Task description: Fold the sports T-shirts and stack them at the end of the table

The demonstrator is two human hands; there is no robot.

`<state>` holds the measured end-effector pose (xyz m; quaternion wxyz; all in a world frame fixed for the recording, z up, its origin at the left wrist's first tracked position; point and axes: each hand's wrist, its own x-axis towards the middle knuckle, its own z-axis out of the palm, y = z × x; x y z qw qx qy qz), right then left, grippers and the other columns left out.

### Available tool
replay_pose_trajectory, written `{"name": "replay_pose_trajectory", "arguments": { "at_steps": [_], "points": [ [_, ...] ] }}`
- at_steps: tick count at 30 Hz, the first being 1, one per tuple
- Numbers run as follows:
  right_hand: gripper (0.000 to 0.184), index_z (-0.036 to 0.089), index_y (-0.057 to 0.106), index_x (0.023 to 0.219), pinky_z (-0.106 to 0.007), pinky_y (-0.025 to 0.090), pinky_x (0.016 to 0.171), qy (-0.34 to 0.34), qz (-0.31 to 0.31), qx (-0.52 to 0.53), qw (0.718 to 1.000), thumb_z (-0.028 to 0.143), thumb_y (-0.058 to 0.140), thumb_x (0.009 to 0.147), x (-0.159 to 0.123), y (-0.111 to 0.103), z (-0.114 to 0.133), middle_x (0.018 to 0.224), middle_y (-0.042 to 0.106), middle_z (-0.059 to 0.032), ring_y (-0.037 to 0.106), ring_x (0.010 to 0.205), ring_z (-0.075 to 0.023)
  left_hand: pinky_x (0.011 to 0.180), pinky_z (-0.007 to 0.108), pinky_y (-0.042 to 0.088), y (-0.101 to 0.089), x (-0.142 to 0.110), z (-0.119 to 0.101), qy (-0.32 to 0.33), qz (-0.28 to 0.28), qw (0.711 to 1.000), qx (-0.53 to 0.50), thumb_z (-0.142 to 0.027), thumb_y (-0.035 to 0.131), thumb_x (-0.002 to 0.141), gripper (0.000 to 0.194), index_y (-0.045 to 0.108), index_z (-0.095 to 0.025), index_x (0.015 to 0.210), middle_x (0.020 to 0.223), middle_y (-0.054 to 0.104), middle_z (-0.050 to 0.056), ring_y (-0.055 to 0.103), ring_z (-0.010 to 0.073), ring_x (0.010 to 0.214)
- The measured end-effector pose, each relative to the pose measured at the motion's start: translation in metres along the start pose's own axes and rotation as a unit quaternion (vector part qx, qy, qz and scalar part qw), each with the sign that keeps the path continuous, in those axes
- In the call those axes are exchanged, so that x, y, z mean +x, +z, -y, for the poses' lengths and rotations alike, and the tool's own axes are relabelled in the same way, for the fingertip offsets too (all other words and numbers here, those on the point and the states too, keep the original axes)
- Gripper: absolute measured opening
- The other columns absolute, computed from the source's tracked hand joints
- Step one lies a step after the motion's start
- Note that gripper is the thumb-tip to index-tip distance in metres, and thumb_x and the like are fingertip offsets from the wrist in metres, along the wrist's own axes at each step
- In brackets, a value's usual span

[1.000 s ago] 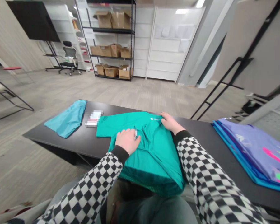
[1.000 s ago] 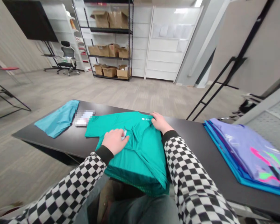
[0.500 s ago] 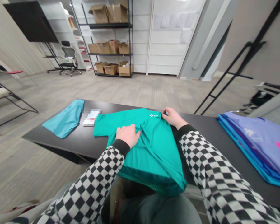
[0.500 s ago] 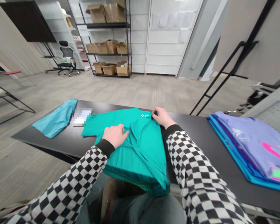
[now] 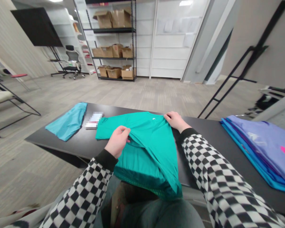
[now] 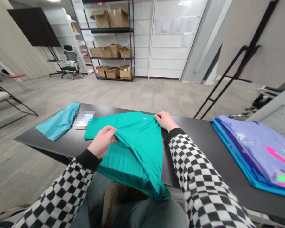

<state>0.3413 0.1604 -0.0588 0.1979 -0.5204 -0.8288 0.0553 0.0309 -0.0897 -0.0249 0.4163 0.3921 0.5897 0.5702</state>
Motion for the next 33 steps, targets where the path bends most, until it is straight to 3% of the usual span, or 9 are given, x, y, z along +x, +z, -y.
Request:
{"name": "replay_pose_trajectory", "arguments": {
  "at_steps": [2,5,10,15,19,22,25,27,33],
  "points": [
    [0.034,0.022,0.087,0.109,-0.041,0.054,0.101,-0.002,-0.004,0.005,1.0,0.043,0.06,0.112,0.0,0.002,-0.001,0.117,0.081,-0.0151,0.071,0.11,-0.0306,0.061,0.025,0.054,0.001,-0.003,0.001,-0.024,0.019,0.999,-0.041,-0.041,0.078,0.089,0.033,0.05,-0.025,0.095,0.072,0.054,-0.008,0.06,0.0124,0.061],
    [0.028,0.023,0.086,0.107,-0.044,0.055,0.103,0.0,-0.012,0.01,1.0,0.044,0.068,0.108,0.0,0.005,-0.003,0.117,0.08,-0.0139,0.071,0.111,-0.0317,0.047,0.019,0.041,0.001,-0.004,0.0,-0.042,0.033,0.999,-0.004,-0.029,0.079,0.082,0.038,0.055,-0.024,0.112,0.077,0.054,-0.009,0.05,0.0066,0.046],
    [0.023,0.024,0.086,0.104,-0.046,0.055,0.106,0.009,-0.015,0.006,1.0,0.041,0.071,0.105,0.0,0.007,-0.005,0.116,0.079,-0.0138,0.07,0.112,-0.0329,0.039,0.021,0.033,-0.008,-0.004,-0.009,-0.05,0.021,0.996,0.072,-0.013,0.065,0.074,0.052,0.067,-0.017,0.126,0.13,0.074,0.014,0.055,0.0031,0.046],
    [0.027,0.022,0.086,0.109,-0.047,0.053,0.107,0.007,-0.012,0.01,1.0,0.041,0.066,0.108,-0.001,0.007,-0.004,0.118,0.078,-0.0152,0.069,0.113,-0.0338,0.047,0.027,0.043,-0.016,0.008,-0.013,-0.03,0.01,0.983,0.179,-0.025,0.068,0.091,0.047,0.068,-0.016,0.137,0.139,0.075,0.017,0.063,0.0102,0.055],
    [0.028,0.022,0.086,0.11,-0.045,0.053,0.105,0.001,-0.014,0.0,1.0,0.04,0.064,0.108,-0.001,0.006,-0.004,0.116,0.078,-0.0147,0.069,0.112,-0.0328,0.089,0.037,0.059,-0.017,0.035,-0.014,0.11,-0.061,0.899,0.42,-0.048,0.069,0.104,0.039,0.075,-0.016,0.126,0.118,0.077,0.015,0.075,0.0261,0.098],
    [0.028,0.021,0.086,0.11,-0.044,0.053,0.103,-0.003,-0.014,-0.01,1.0,0.038,0.063,0.109,-0.002,0.006,-0.003,0.115,0.078,-0.0145,0.069,0.111,-0.0323,0.104,0.043,0.055,-0.012,0.049,-0.013,0.12,0.026,0.827,0.549,-0.053,0.068,0.106,0.036,0.079,-0.018,0.104,0.116,0.075,0.017,0.073,0.0329,0.112],
    [0.027,0.021,0.085,0.109,-0.043,0.053,0.103,-0.004,-0.016,-0.013,1.0,0.037,0.063,0.108,-0.002,0.005,-0.002,0.116,0.078,-0.0144,0.068,0.111,-0.0318,0.103,0.045,0.053,-0.005,0.05,-0.009,0.113,0.087,0.789,0.598,-0.042,0.07,0.104,0.026,0.077,-0.019,0.097,0.117,0.074,0.017,0.071,0.0358,0.116],
    [0.027,0.021,0.085,0.109,-0.042,0.053,0.104,-0.001,-0.016,-0.016,1.0,0.036,0.062,0.109,-0.002,0.005,0.0,0.116,0.078,-0.0139,0.068,0.111,-0.0315,0.101,0.044,0.052,-0.003,0.047,-0.008,0.112,0.092,0.789,0.597,-0.034,0.067,0.106,0.018,0.074,-0.019,0.097,0.116,0.075,0.016,0.071,0.0353,0.116],
    [0.026,0.022,0.083,0.113,-0.041,0.051,0.104,0.012,-0.008,-0.028,1.0,0.034,0.06,0.111,-0.004,0.002,0.005,0.12,0.078,-0.0132,0.068,0.115,-0.0315,0.082,0.034,0.052,-0.012,0.047,-0.023,0.08,0.008,0.867,0.493,-0.034,0.052,0.115,0.017,0.063,-0.022,0.117,0.096,0.076,0.007,0.074,0.0262,0.093]
  ]
}}
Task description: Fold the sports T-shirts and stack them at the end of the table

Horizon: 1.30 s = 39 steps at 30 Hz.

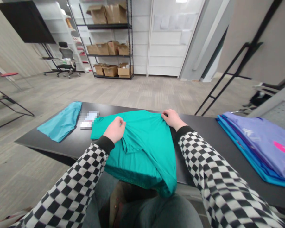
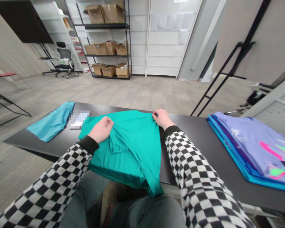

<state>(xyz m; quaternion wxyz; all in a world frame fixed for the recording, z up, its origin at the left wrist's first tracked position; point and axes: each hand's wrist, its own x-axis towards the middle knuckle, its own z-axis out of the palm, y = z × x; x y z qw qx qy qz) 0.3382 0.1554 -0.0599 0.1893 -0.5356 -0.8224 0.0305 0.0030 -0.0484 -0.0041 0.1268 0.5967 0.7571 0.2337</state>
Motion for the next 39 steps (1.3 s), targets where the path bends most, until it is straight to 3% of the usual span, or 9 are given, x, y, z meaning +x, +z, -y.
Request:
{"name": "replay_pose_trajectory", "arguments": {
  "at_steps": [4,9,15,21,27,31,33,36,39],
  "points": [
    [0.027,0.023,0.084,0.113,-0.041,0.051,0.103,0.006,0.006,-0.009,1.0,0.036,0.06,0.112,-0.001,-0.002,0.002,0.121,0.078,-0.0136,0.068,0.115,-0.0319,0.089,0.037,0.053,-0.006,0.004,0.007,0.005,-0.013,0.998,0.06,-0.033,0.054,0.114,0.019,0.064,-0.022,0.125,0.111,0.081,0.011,0.077,0.0307,0.108],
    [0.029,0.022,0.084,0.114,-0.044,0.052,0.105,0.016,0.003,-0.01,1.0,0.04,0.062,0.111,-0.002,-0.002,0.005,0.123,0.077,-0.0147,0.068,0.118,-0.0344,0.093,0.045,0.054,0.005,-0.001,0.011,0.004,0.03,0.98,0.196,-0.04,0.05,0.116,0.033,0.065,-0.021,0.138,0.116,0.083,0.016,0.079,0.0385,0.113],
    [0.03,0.023,0.084,0.116,-0.047,0.053,0.107,0.016,-0.008,-0.001,1.0,0.041,0.06,0.109,-0.002,0.0,0.005,0.123,0.076,-0.0155,0.068,0.119,-0.0356,0.101,0.046,0.053,0.005,-0.047,-0.01,0.081,-0.094,0.967,0.221,-0.05,0.047,0.116,0.042,0.069,-0.019,0.135,0.131,0.076,0.018,0.072,0.0377,0.122],
    [0.029,0.024,0.084,0.117,-0.05,0.053,0.108,0.021,0.0,-0.006,1.0,0.042,0.062,0.109,-0.003,-0.002,0.008,0.125,0.075,-0.0155,0.066,0.122,-0.037,0.096,0.048,0.054,0.009,-0.079,-0.004,0.105,0.031,0.967,0.23,-0.064,0.061,0.108,0.046,0.072,-0.021,0.12,0.12,0.075,0.015,0.071,0.0389,0.115],
    [0.031,0.027,0.082,0.124,-0.055,0.053,0.11,0.038,0.007,-0.024,0.999,0.047,0.064,0.109,-0.005,-0.005,0.011,0.132,0.073,-0.0167,0.064,0.129,-0.041,0.101,0.057,0.054,-0.011,-0.087,0.008,0.124,0.013,0.963,0.238,-0.059,0.068,0.104,0.049,0.074,-0.021,0.136,0.135,0.074,0.019,0.068,0.0445,0.124],
    [0.032,0.026,0.081,0.125,-0.059,0.053,0.11,0.038,0.005,-0.022,0.999,0.047,0.064,0.108,-0.005,-0.004,0.011,0.135,0.072,-0.0177,0.063,0.13,-0.043,0.103,0.047,0.053,-0.011,-0.141,-0.021,0.17,-0.045,0.983,0.05,-0.035,0.062,0.107,0.026,0.078,-0.021,0.122,0.125,0.079,0.015,0.072,0.0347,0.118],
    [0.033,0.025,0.081,0.124,-0.06,0.052,0.111,0.036,0.001,-0.02,0.999,0.047,0.063,0.108,-0.005,-0.003,0.011,0.135,0.072,-0.0182,0.063,0.131,-0.0437,0.087,0.036,0.054,0.007,-0.182,-0.042,0.166,0.043,0.978,-0.12,-0.033,0.057,0.109,0.025,0.077,-0.023,0.1,0.099,0.079,0.008,0.073,0.0247,0.094],
    [0.033,0.023,0.081,0.124,-0.062,0.052,0.113,0.033,-0.001,-0.017,0.999,0.046,0.062,0.108,-0.006,-0.003,0.012,0.135,0.072,-0.0188,0.062,0.131,-0.0441,0.064,0.03,0.046,0.05,-0.24,-0.068,0.06,0.261,0.916,-0.298,-0.045,0.059,0.111,0.037,0.076,-0.022,0.087,0.077,0.074,0.003,0.066,0.0182,0.07],
    [0.034,0.023,0.08,0.124,-0.063,0.051,0.114,0.031,0.001,-0.012,0.999,0.047,0.061,0.108,-0.007,-0.004,0.013,0.136,0.072,-0.0196,0.062,0.132,-0.0446,0.071,0.029,0.048,0.088,-0.27,-0.077,0.002,0.262,0.899,-0.351,-0.046,0.069,0.106,0.028,0.081,-0.021,0.101,0.09,0.08,0.004,0.07,0.0192,0.08]
  ]
}}
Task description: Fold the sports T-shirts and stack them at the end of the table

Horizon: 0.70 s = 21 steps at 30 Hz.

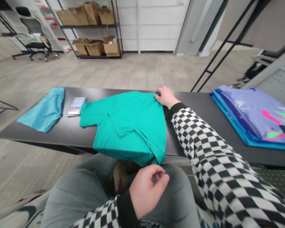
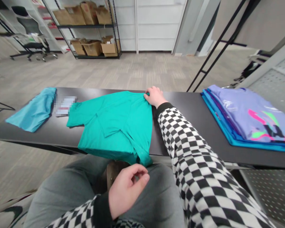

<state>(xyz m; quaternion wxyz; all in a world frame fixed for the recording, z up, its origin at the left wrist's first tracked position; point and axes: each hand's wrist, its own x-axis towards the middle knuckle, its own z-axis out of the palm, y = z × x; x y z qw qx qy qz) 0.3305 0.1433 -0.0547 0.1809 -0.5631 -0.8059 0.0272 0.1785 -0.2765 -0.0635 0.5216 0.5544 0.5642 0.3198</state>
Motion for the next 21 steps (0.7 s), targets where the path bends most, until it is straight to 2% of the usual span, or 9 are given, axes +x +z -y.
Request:
{"name": "replay_pose_trajectory", "arguments": {
  "at_steps": [2,5,8,10,12,14,17,19,21],
  "points": [
    [0.036,0.023,0.08,0.124,-0.064,0.051,0.114,0.001,0.002,0.003,1.0,0.049,0.059,0.11,0.0,-0.001,0.0,0.136,0.072,-0.02,0.061,0.133,-0.045,0.075,0.031,0.048,0.008,0.008,0.008,0.001,-0.032,0.999,0.019,-0.049,0.071,0.104,0.029,0.082,-0.022,0.102,0.092,0.081,0.005,0.072,0.0206,0.085],
    [0.038,0.023,0.08,0.124,-0.064,0.05,0.114,0.002,0.003,0.005,1.0,0.052,0.059,0.11,0.0,-0.001,0.001,0.136,0.071,-0.0198,0.061,0.133,-0.0449,0.067,0.032,0.039,0.002,0.029,0.01,-0.009,-0.041,0.998,0.052,-0.059,0.068,0.106,0.045,0.076,-0.022,0.081,0.076,0.076,0.004,0.066,0.019,0.071],
    [0.038,0.023,0.079,0.125,-0.064,0.049,0.115,0.003,0.005,0.005,1.0,0.053,0.06,0.111,0.0,0.0,0.0,0.136,0.07,-0.0199,0.06,0.133,-0.0451,0.06,0.036,0.024,-0.006,0.045,0.006,0.006,-0.065,0.994,0.082,-0.061,0.066,0.106,0.058,0.058,-0.023,0.062,0.056,0.058,-0.001,0.047,0.015,0.054],
    [0.041,0.023,0.079,0.126,-0.065,0.049,0.114,0.002,0.006,0.006,1.0,0.056,0.059,0.111,0.001,0.001,-0.001,0.136,0.069,-0.0202,0.059,0.133,-0.0454,0.061,0.037,0.02,-0.009,0.048,0.005,0.036,-0.078,0.99,0.108,-0.054,0.066,0.107,0.06,0.049,-0.024,0.059,0.051,0.048,-0.002,0.039,0.0143,0.051],
    [0.045,0.022,0.079,0.127,-0.065,0.049,0.114,0.0,0.006,0.007,1.0,0.059,0.058,0.112,0.002,0.003,-0.002,0.135,0.069,-0.0204,0.059,0.133,-0.0457,0.061,0.037,0.025,-0.016,0.044,0.004,0.08,-0.074,0.981,0.16,-0.044,0.063,0.108,0.053,0.048,-0.025,0.061,0.056,0.052,-0.001,0.045,0.0161,0.055],
    [0.047,0.022,0.078,0.127,-0.065,0.049,0.114,-0.002,0.005,0.007,1.0,0.061,0.057,0.112,0.003,0.004,-0.002,0.134,0.068,-0.0207,0.059,0.132,-0.0458,0.066,0.037,0.036,-0.029,0.035,0.003,0.136,-0.063,0.959,0.24,-0.036,0.058,0.109,0.044,0.055,-0.025,0.066,0.067,0.062,0.004,0.058,0.0203,0.068],
    [0.047,0.021,0.078,0.127,-0.064,0.049,0.113,-0.002,0.003,0.007,1.0,0.06,0.058,0.112,0.003,0.005,-0.003,0.134,0.068,-0.0211,0.059,0.132,-0.0459,0.084,0.04,0.052,-0.056,0.021,0.004,0.191,-0.045,0.928,0.318,-0.031,0.05,0.112,0.038,0.069,-0.025,0.079,0.085,0.073,0.01,0.07,0.0272,0.09],
    [0.043,0.021,0.079,0.126,-0.064,0.049,0.113,0.0,0.002,0.008,1.0,0.057,0.059,0.112,0.003,0.005,-0.002,0.135,0.068,-0.0208,0.059,0.132,-0.0459,0.098,0.043,0.056,-0.069,0.013,0.008,0.194,-0.043,0.939,0.282,-0.03,0.049,0.113,0.035,0.078,-0.024,0.095,0.101,0.08,0.013,0.074,0.029,0.104],
    [0.04,0.021,0.079,0.126,-0.065,0.048,0.115,0.001,0.002,0.009,1.0,0.053,0.061,0.111,0.003,0.004,-0.002,0.135,0.069,-0.0202,0.059,0.132,-0.0456,0.105,0.043,0.058,-0.071,0.01,0.015,0.161,-0.054,0.97,0.174,-0.033,0.05,0.115,0.034,0.082,-0.023,0.11,0.115,0.084,0.013,0.077,0.0283,0.113]
  ]
}}
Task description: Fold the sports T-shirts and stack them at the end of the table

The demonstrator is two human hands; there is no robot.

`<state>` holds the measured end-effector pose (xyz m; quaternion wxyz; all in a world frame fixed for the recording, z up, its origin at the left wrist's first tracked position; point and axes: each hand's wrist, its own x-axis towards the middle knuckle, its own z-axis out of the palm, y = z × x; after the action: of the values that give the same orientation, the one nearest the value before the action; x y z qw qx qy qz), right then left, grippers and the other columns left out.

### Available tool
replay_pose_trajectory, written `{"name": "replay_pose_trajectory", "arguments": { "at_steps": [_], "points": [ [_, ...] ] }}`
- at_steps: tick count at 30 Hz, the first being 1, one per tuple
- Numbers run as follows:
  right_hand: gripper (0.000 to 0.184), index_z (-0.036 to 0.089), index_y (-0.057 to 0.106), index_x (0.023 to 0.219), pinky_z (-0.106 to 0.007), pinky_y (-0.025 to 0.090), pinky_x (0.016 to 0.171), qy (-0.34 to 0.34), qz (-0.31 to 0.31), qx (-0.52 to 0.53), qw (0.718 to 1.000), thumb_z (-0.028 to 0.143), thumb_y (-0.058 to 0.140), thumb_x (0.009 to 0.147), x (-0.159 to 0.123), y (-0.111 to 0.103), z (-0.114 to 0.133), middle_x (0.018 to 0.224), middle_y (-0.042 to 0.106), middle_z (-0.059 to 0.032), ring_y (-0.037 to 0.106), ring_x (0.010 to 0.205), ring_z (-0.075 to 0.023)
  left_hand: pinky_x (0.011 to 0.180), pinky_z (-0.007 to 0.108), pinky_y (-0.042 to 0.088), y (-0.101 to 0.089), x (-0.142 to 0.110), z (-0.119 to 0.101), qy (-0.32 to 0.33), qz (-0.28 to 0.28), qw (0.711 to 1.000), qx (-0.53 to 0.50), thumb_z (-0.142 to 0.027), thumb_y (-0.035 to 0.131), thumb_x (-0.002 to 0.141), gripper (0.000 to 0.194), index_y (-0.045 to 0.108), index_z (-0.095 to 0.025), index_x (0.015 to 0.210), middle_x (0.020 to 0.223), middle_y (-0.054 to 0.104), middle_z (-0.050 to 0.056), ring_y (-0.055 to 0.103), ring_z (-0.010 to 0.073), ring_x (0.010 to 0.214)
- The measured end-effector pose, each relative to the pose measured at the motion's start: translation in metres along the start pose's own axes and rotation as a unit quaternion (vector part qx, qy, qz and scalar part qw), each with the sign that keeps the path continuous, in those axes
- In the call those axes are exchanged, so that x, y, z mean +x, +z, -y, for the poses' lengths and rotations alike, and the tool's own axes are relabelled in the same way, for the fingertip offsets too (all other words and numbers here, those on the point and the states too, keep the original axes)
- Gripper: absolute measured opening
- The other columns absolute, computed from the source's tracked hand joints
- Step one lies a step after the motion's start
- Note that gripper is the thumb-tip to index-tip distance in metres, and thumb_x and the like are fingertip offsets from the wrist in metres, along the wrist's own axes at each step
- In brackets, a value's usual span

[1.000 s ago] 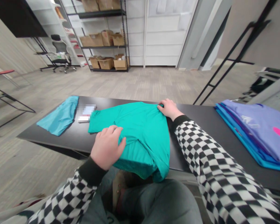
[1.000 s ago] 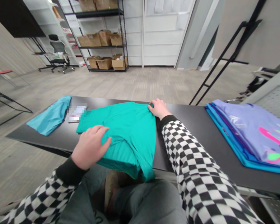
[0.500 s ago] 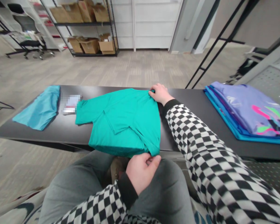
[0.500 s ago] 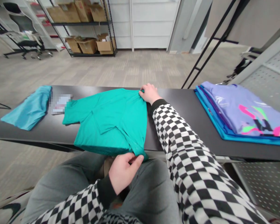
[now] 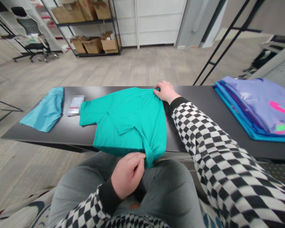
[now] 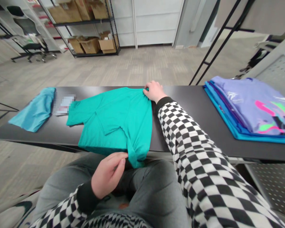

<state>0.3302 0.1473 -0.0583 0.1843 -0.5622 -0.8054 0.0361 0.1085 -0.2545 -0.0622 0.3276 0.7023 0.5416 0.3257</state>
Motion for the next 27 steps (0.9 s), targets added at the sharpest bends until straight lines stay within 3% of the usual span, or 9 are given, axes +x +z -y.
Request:
{"name": "replay_pose_trajectory", "arguments": {
  "at_steps": [2,5,8,11,14,17,21,24,27],
  "points": [
    [0.038,0.021,0.079,0.126,-0.065,0.048,0.116,0.0,0.0,0.002,1.0,0.051,0.062,0.111,0.0,-0.001,0.0,0.135,0.069,-0.0199,0.06,0.132,-0.0452,0.099,0.04,0.061,0.012,-0.002,0.003,-0.082,-0.021,0.986,-0.146,-0.043,0.055,0.115,0.034,0.082,-0.021,0.116,0.115,0.085,0.013,0.079,0.0269,0.107],
    [0.038,0.021,0.08,0.126,-0.064,0.048,0.116,-0.002,-0.004,0.001,1.0,0.052,0.062,0.11,0.0,-0.001,-0.001,0.136,0.069,-0.02,0.06,0.132,-0.0449,0.097,0.04,0.062,0.043,0.003,0.001,-0.165,-0.034,0.937,-0.305,-0.056,0.072,0.106,0.04,0.08,-0.018,0.115,0.109,0.085,0.014,0.079,0.0274,0.102],
    [0.039,0.022,0.081,0.125,-0.063,0.049,0.116,-0.003,-0.007,-0.001,1.0,0.052,0.061,0.11,-0.001,-0.001,-0.001,0.136,0.07,-0.02,0.061,0.132,-0.0447,0.107,0.043,0.058,0.071,0.013,-0.005,-0.184,-0.059,0.929,-0.317,-0.056,0.083,0.097,0.045,0.081,-0.017,0.12,0.118,0.084,0.016,0.077,0.0295,0.111],
    [0.039,0.022,0.081,0.124,-0.063,0.049,0.116,-0.003,-0.007,-0.003,1.0,0.052,0.06,0.111,-0.001,-0.001,-0.001,0.134,0.071,-0.0198,0.062,0.131,-0.0446,0.098,0.04,0.057,0.084,0.02,-0.007,-0.212,-0.081,0.927,-0.299,-0.055,0.085,0.095,0.043,0.083,-0.017,0.116,0.111,0.084,0.014,0.075,0.0275,0.102],
    [0.041,0.022,0.081,0.124,-0.064,0.05,0.114,-0.003,-0.008,-0.004,1.0,0.055,0.059,0.111,-0.001,-0.001,-0.001,0.134,0.071,-0.0204,0.062,0.131,-0.0454,0.08,0.033,0.053,0.082,0.019,-0.003,-0.219,-0.086,0.92,-0.314,-0.052,0.081,0.096,0.034,0.08,-0.018,0.092,0.087,0.078,0.006,0.066,0.0208,0.081],
    [0.039,0.022,0.081,0.125,-0.065,0.05,0.114,-0.001,-0.006,-0.005,1.0,0.052,0.06,0.11,-0.001,-0.001,0.0,0.135,0.071,-0.0205,0.062,0.131,-0.0458,0.067,0.03,0.046,0.072,0.01,0.007,-0.232,-0.118,0.916,-0.305,-0.054,0.08,0.093,0.04,0.068,-0.021,0.072,0.068,0.061,-0.001,0.054,0.0168,0.069],
    [0.035,0.022,0.08,0.126,-0.065,0.05,0.115,0.004,-0.002,-0.005,1.0,0.046,0.062,0.109,-0.002,-0.003,0.002,0.137,0.071,-0.0196,0.062,0.133,-0.0452,0.067,0.03,0.047,0.057,0.003,0.015,-0.273,-0.16,0.889,-0.33,-0.066,0.08,0.089,0.044,0.074,-0.022,0.085,0.07,0.059,-0.001,0.054,0.0173,0.07],
    [0.035,0.022,0.08,0.127,-0.066,0.05,0.114,0.005,0.001,-0.006,1.0,0.046,0.061,0.109,-0.002,-0.004,0.002,0.137,0.07,-0.0203,0.061,0.133,-0.0461,0.067,0.029,0.046,0.049,0.009,0.008,-0.248,-0.091,0.898,-0.352,-0.068,0.084,0.087,0.05,0.074,-0.019,0.089,0.074,0.061,0.0,0.052,0.0153,0.07],
    [0.038,0.021,0.08,0.125,-0.066,0.049,0.114,0.002,-0.001,-0.008,1.0,0.05,0.059,0.11,-0.002,-0.004,0.002,0.136,0.07,-0.0212,0.061,0.132,-0.0464,0.064,0.027,0.04,0.049,0.017,0.0,-0.227,0.002,0.913,-0.34,-0.064,0.087,0.086,0.051,0.067,-0.018,0.076,0.069,0.055,-0.002,0.044,0.0125,0.066]
  ]
}}
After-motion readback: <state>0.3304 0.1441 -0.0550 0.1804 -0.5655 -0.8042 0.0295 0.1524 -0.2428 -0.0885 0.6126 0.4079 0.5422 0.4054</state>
